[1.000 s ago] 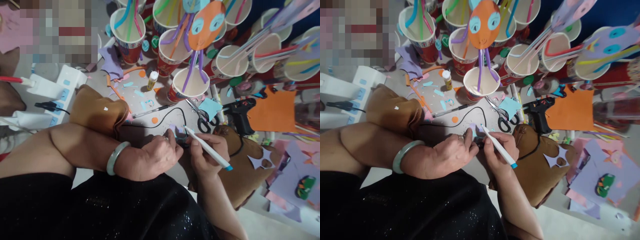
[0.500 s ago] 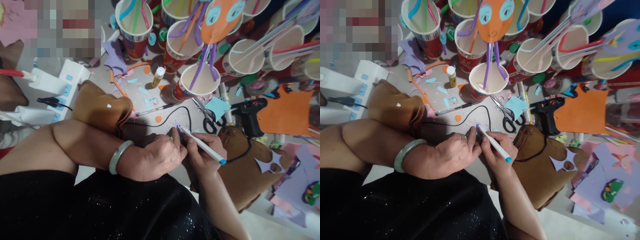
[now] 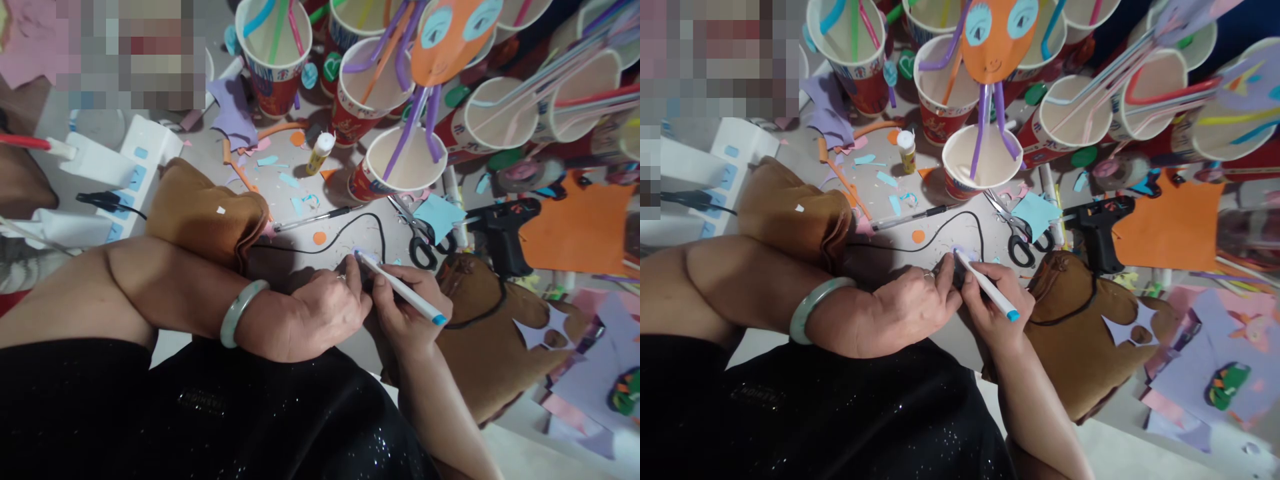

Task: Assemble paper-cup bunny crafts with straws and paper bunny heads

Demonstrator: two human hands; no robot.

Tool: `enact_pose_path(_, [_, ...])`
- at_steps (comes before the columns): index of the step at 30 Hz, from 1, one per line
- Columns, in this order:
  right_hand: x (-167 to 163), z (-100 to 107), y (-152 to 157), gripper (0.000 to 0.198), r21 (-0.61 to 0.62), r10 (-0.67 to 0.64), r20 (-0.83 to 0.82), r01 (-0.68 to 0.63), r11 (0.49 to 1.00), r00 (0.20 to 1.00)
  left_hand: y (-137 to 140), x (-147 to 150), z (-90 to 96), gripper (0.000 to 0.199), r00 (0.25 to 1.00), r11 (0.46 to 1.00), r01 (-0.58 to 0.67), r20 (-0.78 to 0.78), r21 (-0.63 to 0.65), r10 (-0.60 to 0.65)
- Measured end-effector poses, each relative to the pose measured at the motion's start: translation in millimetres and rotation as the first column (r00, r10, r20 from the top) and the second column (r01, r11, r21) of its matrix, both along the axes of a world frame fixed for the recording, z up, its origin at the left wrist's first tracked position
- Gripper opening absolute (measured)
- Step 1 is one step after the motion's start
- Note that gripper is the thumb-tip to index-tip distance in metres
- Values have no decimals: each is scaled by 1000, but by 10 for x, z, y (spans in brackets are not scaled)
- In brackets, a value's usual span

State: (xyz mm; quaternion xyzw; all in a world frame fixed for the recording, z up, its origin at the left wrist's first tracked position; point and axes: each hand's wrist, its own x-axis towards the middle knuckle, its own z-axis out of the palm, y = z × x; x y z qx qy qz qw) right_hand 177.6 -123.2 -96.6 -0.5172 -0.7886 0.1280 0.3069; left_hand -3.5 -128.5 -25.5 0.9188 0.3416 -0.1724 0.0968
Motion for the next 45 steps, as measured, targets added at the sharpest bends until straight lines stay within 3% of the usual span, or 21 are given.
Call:
enact_pose_path(8, [-20, 2, 20, 9, 20, 14, -9, -14, 1000, 1000, -39, 0, -66, 46, 998, 999, -37, 57, 33, 35])
enact_pose_path(21, [-4, 1, 7, 13, -35, -2, -7, 2, 999, 1000, 32, -1, 45, 50, 1000, 999, -8, -18, -36, 7])
enact_pose_path(35, [3, 32, 10, 22, -87, -26, -11, 25, 996, 1000, -7, 17, -15, 48, 1000, 1000, -25, 10, 4, 25])
enact_pose_path(45, [-3, 23, 20, 20, -11, -54, -47, 53, 999, 997, 40, -1, 41, 52, 1000, 998, 7, -27, -67, -9])
